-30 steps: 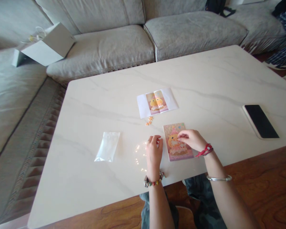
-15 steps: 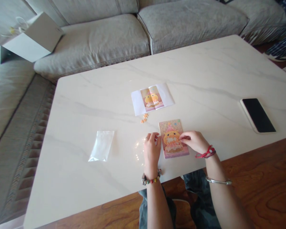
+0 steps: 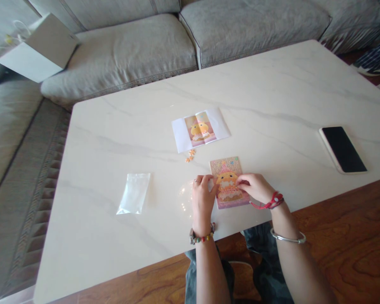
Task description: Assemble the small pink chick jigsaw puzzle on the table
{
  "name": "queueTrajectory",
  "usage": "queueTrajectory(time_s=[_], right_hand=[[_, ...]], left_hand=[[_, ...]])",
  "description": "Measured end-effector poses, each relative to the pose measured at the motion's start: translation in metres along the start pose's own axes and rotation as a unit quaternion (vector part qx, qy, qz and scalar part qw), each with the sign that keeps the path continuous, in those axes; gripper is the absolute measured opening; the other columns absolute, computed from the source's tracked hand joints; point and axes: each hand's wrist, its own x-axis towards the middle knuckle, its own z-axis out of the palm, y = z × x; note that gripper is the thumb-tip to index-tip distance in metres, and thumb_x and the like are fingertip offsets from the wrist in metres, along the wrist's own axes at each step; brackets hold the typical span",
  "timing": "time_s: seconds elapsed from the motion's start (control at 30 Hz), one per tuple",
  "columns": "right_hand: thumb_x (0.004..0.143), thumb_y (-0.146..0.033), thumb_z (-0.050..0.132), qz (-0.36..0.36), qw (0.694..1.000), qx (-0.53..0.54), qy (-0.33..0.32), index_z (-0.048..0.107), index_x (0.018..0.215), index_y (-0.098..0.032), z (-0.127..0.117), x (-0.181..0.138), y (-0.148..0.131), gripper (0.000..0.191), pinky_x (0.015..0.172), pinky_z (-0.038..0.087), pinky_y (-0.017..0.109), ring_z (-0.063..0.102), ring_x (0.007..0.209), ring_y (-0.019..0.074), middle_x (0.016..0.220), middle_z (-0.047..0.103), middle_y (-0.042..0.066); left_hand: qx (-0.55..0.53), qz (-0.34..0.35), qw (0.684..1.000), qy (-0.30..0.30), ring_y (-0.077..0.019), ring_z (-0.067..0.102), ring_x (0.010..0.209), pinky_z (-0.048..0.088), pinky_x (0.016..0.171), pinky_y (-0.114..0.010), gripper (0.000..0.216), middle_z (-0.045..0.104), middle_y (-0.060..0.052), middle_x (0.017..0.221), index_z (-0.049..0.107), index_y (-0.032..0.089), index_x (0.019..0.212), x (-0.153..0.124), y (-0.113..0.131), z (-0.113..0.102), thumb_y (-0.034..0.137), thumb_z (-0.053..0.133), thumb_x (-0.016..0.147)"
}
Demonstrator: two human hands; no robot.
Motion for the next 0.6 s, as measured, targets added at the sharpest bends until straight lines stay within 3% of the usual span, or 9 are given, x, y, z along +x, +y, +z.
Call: queueTrajectory(time_s=[0.3, 0.6], right_hand=[[0.069, -0.007, 0.05, -0.039, 0.996, -0.067, 0.046, 0.062, 0.066, -0.018, 0.0031, 0.0005, -0.0011, 0.016, 0.063, 0.042, 0.022, 0.056, 0.065, 0.0115, 0.072, 0.063, 0.002], [0.065, -0.008, 0.052, -0.004, 0.996, -0.055, 0.073, 0.057, 0.061, -0.018, 0.0086, 0.0014, -0.002, 0.012, 0.06, 0.041, 0.022, 0.054, 0.061, 0.011, 0.066, 0.061, 0.001]], left_hand=[[0.041, -0.02, 0.999, 0.023, -0.0182, 0.044, 0.085, 0.039, 0.079, -0.035, 0.025, 0.048, -0.004, 0.089, 0.057, 0.022, 0.089, -0.0019, 0.0007, -0.0007, 0.023, 0.063, 0.064], [0.03, -0.023, 0.999, 0.018, -0.0178, 0.043, 0.085, 0.039, 0.079, -0.035, 0.025, 0.047, -0.004, 0.089, 0.057, 0.023, 0.089, -0.0019, 0.0015, -0.0006, 0.024, 0.062, 0.065]])
